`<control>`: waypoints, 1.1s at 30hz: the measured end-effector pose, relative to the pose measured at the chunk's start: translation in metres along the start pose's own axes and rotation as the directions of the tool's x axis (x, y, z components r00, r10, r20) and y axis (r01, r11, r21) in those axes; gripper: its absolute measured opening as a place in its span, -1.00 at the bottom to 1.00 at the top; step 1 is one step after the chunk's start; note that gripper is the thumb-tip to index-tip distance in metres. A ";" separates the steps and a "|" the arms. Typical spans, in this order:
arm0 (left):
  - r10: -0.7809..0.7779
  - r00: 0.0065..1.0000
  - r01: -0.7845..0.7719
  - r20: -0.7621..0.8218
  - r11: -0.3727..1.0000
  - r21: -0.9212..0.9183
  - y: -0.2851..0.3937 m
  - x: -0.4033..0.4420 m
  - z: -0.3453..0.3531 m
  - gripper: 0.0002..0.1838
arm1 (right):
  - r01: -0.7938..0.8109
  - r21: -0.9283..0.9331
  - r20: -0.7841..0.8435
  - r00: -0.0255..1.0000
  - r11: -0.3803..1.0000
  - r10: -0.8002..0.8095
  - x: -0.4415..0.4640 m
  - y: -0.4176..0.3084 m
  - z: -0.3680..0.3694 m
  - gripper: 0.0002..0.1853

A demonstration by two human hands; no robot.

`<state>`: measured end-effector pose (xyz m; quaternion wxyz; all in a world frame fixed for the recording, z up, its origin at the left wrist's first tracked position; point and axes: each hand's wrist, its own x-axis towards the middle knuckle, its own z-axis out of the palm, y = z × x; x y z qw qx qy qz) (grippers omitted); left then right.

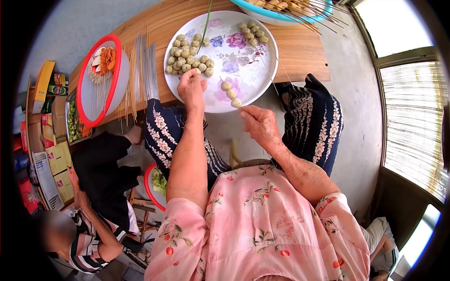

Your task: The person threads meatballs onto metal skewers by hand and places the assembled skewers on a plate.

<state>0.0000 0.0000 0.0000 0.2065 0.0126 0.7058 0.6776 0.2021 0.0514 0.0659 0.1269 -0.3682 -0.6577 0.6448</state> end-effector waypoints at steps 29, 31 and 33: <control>-0.214 0.947 0.262 0.241 0.947 -0.186 0.002 -0.025 0.001 -0.67 | -0.021 -0.004 -0.014 1.000 1.000 0.021 -0.001 -0.004 -0.005 -0.84; -0.227 0.927 0.325 0.299 0.884 -0.336 0.004 -0.023 -0.002 -0.68 | -0.019 -0.016 0.010 1.000 1.000 0.019 -0.002 -0.005 -0.006 -0.84; -0.251 0.913 0.363 0.321 0.859 -0.362 0.004 -0.022 -0.003 -0.72 | -0.023 -0.022 0.031 0.999 0.999 0.024 -0.003 -0.007 -0.006 -0.84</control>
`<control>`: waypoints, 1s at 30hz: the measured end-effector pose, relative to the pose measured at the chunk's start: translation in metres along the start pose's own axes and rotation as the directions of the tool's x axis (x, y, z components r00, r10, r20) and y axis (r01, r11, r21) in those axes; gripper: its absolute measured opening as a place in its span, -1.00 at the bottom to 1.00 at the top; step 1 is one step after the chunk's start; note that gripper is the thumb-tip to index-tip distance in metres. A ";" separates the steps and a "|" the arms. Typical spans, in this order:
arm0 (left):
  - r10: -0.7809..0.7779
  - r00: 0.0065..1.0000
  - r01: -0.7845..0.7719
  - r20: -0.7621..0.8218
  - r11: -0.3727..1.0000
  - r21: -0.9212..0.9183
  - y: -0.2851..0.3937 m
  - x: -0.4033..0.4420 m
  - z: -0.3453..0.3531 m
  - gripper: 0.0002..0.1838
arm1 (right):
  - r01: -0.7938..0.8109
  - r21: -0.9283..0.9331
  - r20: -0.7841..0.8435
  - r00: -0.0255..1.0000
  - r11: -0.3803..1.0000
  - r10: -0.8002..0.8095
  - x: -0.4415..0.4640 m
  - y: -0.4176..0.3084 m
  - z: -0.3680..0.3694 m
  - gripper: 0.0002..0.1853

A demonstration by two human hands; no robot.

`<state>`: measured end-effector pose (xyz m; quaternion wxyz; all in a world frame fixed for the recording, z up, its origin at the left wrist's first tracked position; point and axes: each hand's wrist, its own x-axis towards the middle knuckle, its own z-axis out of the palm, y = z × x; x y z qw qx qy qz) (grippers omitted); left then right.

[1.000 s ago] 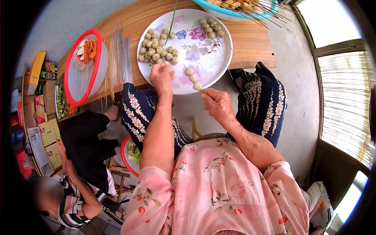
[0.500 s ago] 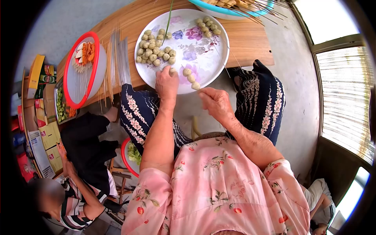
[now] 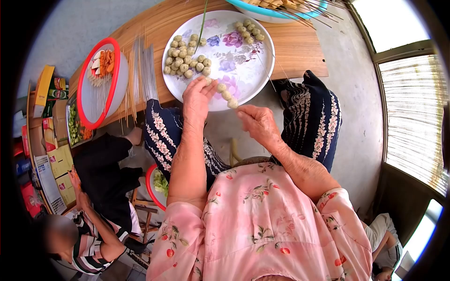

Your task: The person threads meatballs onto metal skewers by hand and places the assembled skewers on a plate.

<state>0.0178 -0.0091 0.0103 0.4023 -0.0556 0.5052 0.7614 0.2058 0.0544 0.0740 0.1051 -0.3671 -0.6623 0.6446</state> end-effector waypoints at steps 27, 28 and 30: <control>-0.073 0.989 0.063 0.130 0.995 0.083 0.005 -0.011 0.010 -0.78 | 0.051 -0.033 -0.021 0.998 0.998 -0.052 0.003 0.001 0.004 -0.87; -0.063 0.989 0.052 0.134 0.995 0.085 0.005 -0.010 0.010 -0.78 | 0.050 -0.029 -0.023 0.998 0.998 -0.051 0.003 0.001 0.003 -0.87; -0.046 0.990 0.035 0.137 0.996 0.083 0.007 -0.011 0.011 -0.78 | 0.025 -0.017 -0.019 1.000 1.000 -0.025 0.002 0.000 0.003 -0.87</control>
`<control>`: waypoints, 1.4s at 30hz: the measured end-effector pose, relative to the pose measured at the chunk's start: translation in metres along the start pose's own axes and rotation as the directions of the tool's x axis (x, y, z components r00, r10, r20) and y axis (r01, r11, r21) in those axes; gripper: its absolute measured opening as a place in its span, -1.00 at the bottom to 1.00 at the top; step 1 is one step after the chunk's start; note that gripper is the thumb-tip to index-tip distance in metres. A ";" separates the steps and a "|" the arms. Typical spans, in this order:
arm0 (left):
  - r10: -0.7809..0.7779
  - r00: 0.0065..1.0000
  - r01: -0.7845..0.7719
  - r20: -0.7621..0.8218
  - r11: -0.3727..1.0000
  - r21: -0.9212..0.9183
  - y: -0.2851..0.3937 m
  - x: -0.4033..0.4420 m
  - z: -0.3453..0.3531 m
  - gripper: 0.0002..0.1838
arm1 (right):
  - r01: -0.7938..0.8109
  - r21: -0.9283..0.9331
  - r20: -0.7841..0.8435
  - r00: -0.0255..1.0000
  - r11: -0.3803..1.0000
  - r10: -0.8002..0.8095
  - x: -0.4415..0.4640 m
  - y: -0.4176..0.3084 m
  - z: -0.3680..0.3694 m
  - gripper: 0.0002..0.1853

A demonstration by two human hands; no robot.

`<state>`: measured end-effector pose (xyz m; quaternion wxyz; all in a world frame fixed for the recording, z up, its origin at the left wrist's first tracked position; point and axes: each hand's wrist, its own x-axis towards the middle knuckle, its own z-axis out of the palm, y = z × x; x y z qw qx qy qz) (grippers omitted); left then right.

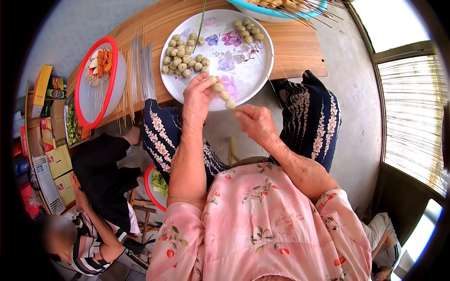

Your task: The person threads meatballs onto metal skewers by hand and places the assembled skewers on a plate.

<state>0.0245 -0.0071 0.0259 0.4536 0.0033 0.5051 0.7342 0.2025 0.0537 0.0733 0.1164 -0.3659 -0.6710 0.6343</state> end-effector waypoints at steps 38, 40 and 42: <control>0.147 0.981 -0.164 -0.129 0.977 -0.136 0.000 0.007 -0.006 -0.73 | -0.005 -0.042 0.056 0.998 0.999 0.007 -0.004 0.007 -0.002 -0.85; 0.185 0.971 -0.206 -0.149 0.969 -0.139 0.004 0.008 -0.005 -0.73 | 0.066 -0.138 0.065 0.996 0.988 -0.057 -0.011 0.009 -0.008 -0.85; 0.221 0.964 -0.244 -0.149 0.956 -0.164 0.004 0.012 -0.008 -0.73 | 0.115 -0.179 0.028 0.993 0.977 -0.111 -0.015 0.010 -0.009 -0.85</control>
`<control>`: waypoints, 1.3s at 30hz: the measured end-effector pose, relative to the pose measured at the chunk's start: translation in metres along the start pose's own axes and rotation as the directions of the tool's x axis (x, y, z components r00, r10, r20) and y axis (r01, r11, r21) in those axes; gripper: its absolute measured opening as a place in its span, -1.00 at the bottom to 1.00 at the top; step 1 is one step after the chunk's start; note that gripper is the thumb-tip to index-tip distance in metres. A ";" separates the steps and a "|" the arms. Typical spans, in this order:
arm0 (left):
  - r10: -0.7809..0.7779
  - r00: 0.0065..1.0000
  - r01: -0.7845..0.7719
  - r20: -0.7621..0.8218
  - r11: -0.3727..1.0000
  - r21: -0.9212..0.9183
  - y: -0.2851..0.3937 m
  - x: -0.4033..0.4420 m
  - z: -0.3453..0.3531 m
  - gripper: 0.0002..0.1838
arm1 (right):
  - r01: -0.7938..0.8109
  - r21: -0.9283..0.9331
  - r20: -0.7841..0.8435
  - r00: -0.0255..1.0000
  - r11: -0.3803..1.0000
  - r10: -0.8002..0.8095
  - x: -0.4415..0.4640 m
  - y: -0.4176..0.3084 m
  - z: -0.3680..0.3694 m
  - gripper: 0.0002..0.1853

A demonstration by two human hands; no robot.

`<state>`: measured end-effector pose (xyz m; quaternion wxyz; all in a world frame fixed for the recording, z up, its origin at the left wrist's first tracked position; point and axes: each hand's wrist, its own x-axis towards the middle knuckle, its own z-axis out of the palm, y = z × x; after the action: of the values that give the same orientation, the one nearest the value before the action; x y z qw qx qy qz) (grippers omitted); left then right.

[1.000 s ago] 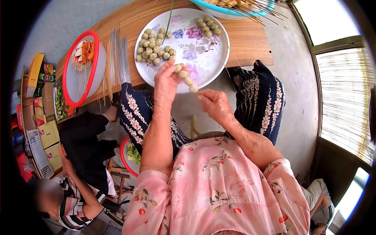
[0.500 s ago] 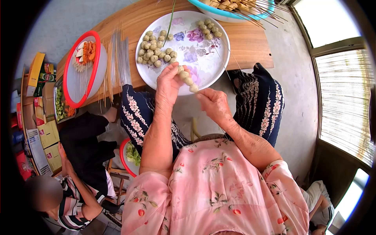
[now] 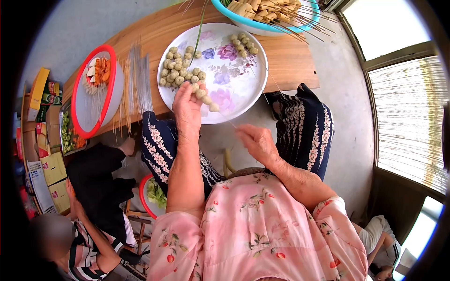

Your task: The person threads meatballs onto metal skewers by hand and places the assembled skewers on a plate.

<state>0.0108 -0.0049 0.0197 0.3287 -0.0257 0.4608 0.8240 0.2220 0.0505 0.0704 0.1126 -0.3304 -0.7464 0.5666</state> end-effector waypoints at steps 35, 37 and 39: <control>-0.043 0.999 0.047 -0.023 0.971 0.233 0.024 -0.038 0.016 -0.71 | 0.119 -0.466 -0.422 0.841 0.877 -0.339 0.108 0.040 0.003 -0.78; -0.008 1.000 0.010 -0.009 0.967 0.256 0.038 -0.046 0.020 -0.72 | 0.135 -0.483 -0.413 0.836 0.865 -0.361 0.103 0.038 0.004 -0.79; 0.041 0.999 -0.046 0.026 0.973 0.225 0.058 -0.054 0.019 -0.74 | 0.171 -0.486 -0.394 0.833 0.857 -0.390 0.098 0.033 0.005 -0.81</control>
<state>0.0255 -0.0389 0.0921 0.3160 0.0305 0.5485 0.7735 0.1578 0.1120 0.0178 0.3016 -0.3601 -0.8423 0.2644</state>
